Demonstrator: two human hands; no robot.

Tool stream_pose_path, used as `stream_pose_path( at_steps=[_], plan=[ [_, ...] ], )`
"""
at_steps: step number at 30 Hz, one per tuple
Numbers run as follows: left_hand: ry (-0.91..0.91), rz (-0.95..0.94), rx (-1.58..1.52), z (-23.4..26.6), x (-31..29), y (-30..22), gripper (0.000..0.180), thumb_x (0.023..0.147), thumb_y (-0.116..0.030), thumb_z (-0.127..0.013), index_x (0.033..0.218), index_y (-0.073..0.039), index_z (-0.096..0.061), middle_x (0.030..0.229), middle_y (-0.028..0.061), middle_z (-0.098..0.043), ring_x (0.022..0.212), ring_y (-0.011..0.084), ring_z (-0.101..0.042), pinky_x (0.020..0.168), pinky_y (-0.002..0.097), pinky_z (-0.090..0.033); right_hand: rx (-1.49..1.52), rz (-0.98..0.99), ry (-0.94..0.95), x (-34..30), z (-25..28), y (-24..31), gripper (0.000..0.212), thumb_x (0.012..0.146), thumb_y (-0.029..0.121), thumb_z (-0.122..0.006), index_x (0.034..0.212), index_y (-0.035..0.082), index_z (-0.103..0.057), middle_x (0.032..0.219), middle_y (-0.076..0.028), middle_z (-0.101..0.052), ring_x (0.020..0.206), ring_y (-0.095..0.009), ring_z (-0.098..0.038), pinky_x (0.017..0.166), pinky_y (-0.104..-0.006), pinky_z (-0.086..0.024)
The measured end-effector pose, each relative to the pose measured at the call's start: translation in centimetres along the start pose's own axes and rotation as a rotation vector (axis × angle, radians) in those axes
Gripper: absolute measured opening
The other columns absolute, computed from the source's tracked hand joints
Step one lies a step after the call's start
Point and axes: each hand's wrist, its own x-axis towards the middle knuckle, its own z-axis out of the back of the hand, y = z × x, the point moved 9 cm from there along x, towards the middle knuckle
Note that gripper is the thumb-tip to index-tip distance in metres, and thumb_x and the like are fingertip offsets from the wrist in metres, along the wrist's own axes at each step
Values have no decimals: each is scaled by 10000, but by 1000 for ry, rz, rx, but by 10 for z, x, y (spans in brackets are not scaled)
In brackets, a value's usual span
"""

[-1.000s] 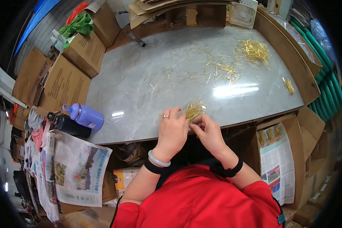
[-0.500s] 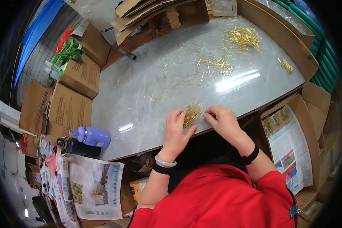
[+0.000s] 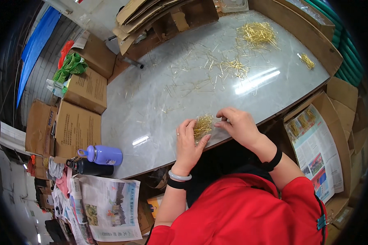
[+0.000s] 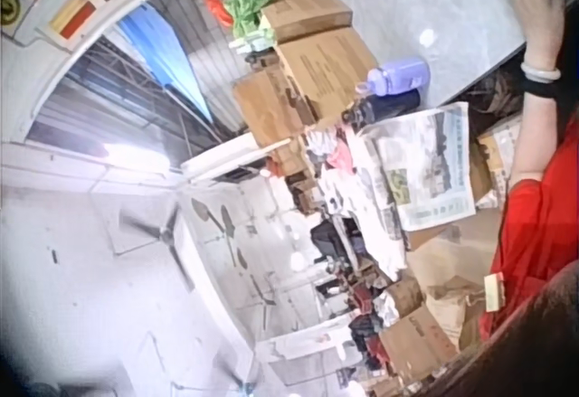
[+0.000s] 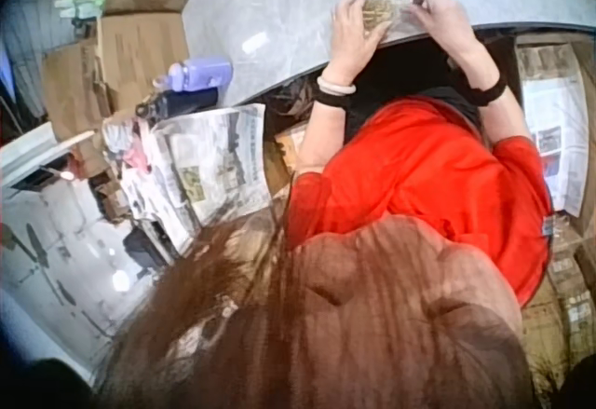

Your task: Sorting and bagging small gold-colored metal components at a workbench.

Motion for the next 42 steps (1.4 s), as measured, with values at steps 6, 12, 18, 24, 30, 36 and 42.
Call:
stream_pose_path(
  at_steps=[6,12,18,24,30,36,42],
  plan=[
    [8,-26,-1,-1,1,2,599,873,-297,-740,1309,43,-510,1279,198,-505,1171,384,-480,1019,461,-400,38,-50,161,6,-11,-17,177,908,192,-681,955,23,-662,856,-161,-666,810,-352,-649,704,-409,-513],
    [1,-27,-57,1,0,5,623,820,-272,-791,1306,14,-528,1269,191,-514,1160,375,-494,999,448,-419,132,-119,211,18,-9,-12,146,911,143,-665,949,4,-643,858,-161,-657,795,-335,-642,715,-398,-511],
    [-14,-19,-118,5,1,7,587,825,-254,-782,1290,5,-535,1271,187,-514,1165,375,-493,1003,444,-419,43,74,65,13,-17,10,98,869,58,-688,932,13,-629,876,-139,-624,808,-335,-637,705,-402,-511],
    [42,1,-144,2,-1,12,511,852,-203,-732,1262,19,-522,1289,200,-494,1177,390,-479,1020,469,-403,263,-95,211,25,-18,-8,107,861,62,-707,935,12,-648,857,-126,-642,788,-279,-639,696,-348,-501],
    [9,-4,-133,1,-2,9,515,828,-161,-717,1266,21,-514,1294,205,-488,1171,402,-475,1029,478,-394,155,16,208,9,-33,6,101,870,94,-722,920,20,-674,857,-119,-639,788,-278,-634,709,-351,-502],
    [17,-2,-99,3,-3,7,562,793,-175,-729,1269,30,-510,1285,215,-485,1174,403,-466,1025,483,-392,124,-1,74,10,-18,1,117,889,139,-698,958,44,-699,886,-121,-644,824,-321,-644,720,-390,-513],
    [-36,-130,180,-4,-7,-11,578,879,-314,-707,1288,40,-500,1285,211,-488,1197,416,-451,1046,505,-377,29,10,141,20,-28,-13,192,906,200,-681,1013,42,-706,880,-151,-680,825,-346,-666,714,-409,-531]
  ],
)
